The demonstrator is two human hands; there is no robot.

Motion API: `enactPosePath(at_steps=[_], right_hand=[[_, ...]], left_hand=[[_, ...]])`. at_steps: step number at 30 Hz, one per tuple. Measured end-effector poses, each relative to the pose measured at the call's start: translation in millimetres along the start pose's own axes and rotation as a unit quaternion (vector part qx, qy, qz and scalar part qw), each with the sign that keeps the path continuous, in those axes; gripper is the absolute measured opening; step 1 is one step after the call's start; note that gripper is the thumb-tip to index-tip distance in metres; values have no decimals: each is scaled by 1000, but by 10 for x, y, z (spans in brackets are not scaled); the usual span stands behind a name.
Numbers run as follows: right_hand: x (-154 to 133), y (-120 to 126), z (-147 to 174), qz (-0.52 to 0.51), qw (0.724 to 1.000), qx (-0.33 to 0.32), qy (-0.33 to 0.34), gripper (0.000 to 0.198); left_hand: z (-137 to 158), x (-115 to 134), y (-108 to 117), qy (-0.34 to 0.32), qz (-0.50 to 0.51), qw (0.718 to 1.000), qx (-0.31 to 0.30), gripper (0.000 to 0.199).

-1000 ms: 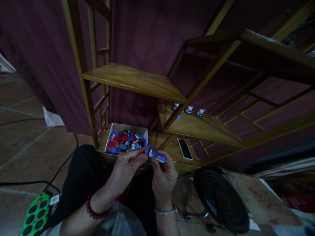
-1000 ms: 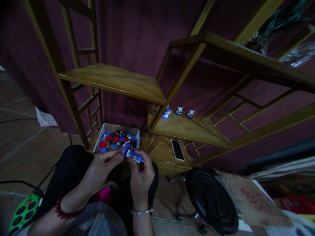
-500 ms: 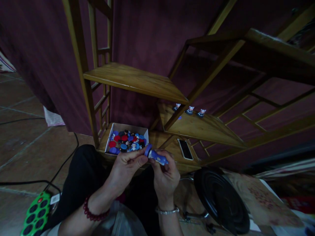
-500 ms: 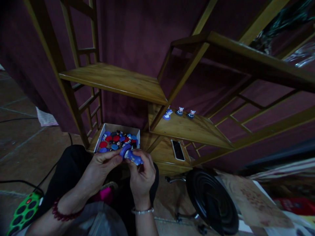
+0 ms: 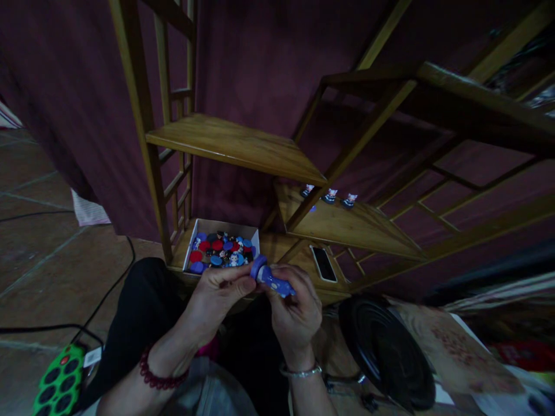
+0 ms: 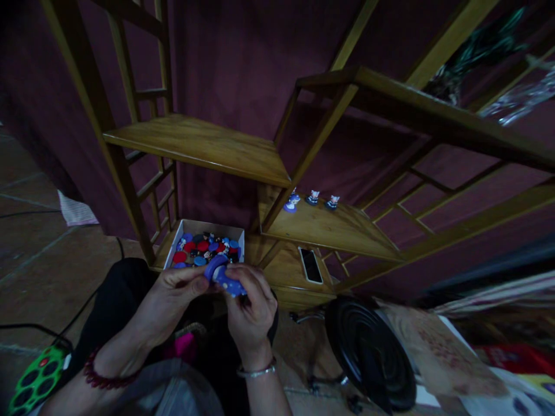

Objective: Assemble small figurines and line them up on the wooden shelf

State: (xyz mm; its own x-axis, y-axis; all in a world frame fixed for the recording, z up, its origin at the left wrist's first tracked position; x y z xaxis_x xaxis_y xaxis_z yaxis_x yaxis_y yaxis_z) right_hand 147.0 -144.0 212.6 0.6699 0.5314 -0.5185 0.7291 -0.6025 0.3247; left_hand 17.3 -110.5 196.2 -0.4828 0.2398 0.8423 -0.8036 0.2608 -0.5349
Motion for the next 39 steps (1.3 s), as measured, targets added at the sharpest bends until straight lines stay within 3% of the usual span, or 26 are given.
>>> enactPosePath(at_steps=[8,18,23,31,39], right_hand=[[-19,-39,10,5,1000,5,-1,20],[39,-134,145,11,990,39,-132,14],[64,-163,178,3,990,32,-136,15],[196,-177,277,-80,972,22,-219,19],[202,-168,271,-147,955,33,-254,26]], left_hand=[[21,27,21,-10,16,1000,2,31],[20,51,-3,-27,11,1000,1,34],[1,11,25,-23,11,1000,2,35],[-10,-24,60,-18,41,999,-14,43],[-2,31,47,-34,25,998,-52,46]])
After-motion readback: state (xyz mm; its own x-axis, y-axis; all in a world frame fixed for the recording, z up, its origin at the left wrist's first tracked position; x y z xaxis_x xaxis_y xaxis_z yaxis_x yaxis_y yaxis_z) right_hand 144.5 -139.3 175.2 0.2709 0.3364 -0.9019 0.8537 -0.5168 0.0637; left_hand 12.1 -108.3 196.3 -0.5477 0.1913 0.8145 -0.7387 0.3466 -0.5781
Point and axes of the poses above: each hand's wrist, its own z-axis away from the middle knuckle, its own y-axis out of the back of the hand, x = y × z, the point moved 2 cm from there along -z, towards the middle knuckle, and after that the axes turned 3 degrees about -y, right-handed, at the moved point
